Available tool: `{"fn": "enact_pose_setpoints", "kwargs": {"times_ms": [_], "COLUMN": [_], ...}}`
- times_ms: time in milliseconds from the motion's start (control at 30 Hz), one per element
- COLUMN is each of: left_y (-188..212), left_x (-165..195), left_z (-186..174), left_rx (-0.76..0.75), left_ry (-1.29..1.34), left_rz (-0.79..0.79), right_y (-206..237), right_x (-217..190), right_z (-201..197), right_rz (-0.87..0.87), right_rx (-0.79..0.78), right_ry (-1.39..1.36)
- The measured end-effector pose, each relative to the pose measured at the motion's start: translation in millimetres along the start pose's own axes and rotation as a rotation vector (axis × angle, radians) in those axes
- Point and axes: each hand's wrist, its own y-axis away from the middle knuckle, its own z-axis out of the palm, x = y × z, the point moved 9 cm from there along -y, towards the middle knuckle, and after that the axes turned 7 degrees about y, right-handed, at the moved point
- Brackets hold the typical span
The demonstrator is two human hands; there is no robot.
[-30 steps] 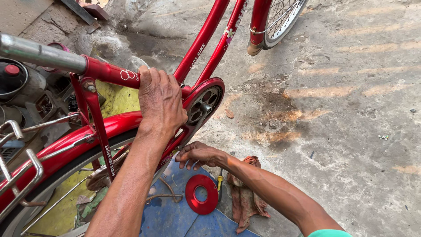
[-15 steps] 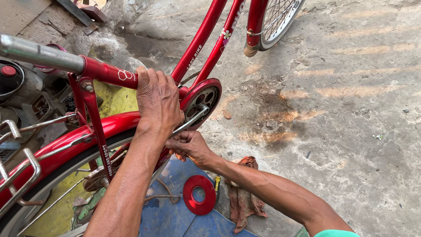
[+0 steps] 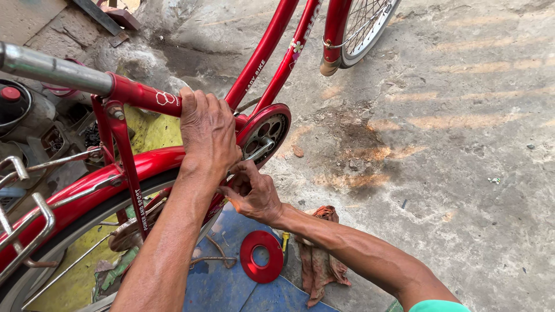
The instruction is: The person removes the chain guard from a red bicycle using a screwdriver and wrench, then cleans the area with a cloth. They inspect a red plastic cover and reattach the chain guard, tightening the bolts with a wrench.
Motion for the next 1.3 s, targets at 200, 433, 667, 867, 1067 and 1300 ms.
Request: {"fn": "enact_pose_setpoints", "kwargs": {"times_ms": [200,433,667,867,1067,1300], "left_y": [0.9,-0.7,0.1,0.2,1.9,1.3], "left_x": [1.7,2.0,0.8,-3.9,-3.9,-0.8], "left_z": [5.6,4.9,2.4,-6.5,-9.2,-1.7], "left_rx": [-0.057,-0.098,-0.044,0.058,0.028,-0.091], "left_ry": [0.025,0.024,0.078,0.142,0.278,0.139], "left_rz": [0.034,0.035,0.040,-0.037,-0.061,0.043], "right_y": [-5.5,-9.7,-16.2,-42.8,-65.1,-92.3], "right_x": [-14.5,-32.4,-28.1,-23.1,-2.4,73.8], "right_z": [-0.4,-5.3,-10.4,-44.9,-73.1,-129.0], "right_rz": [-0.100,-0.344,-0.476,-0.543,-0.496,-0.078], "right_rx": [0.040,0.019,0.049,0.160,0.195,0.388], "right_ry": [0.102,0.208,0.404,0.438,0.428,0.326]}}
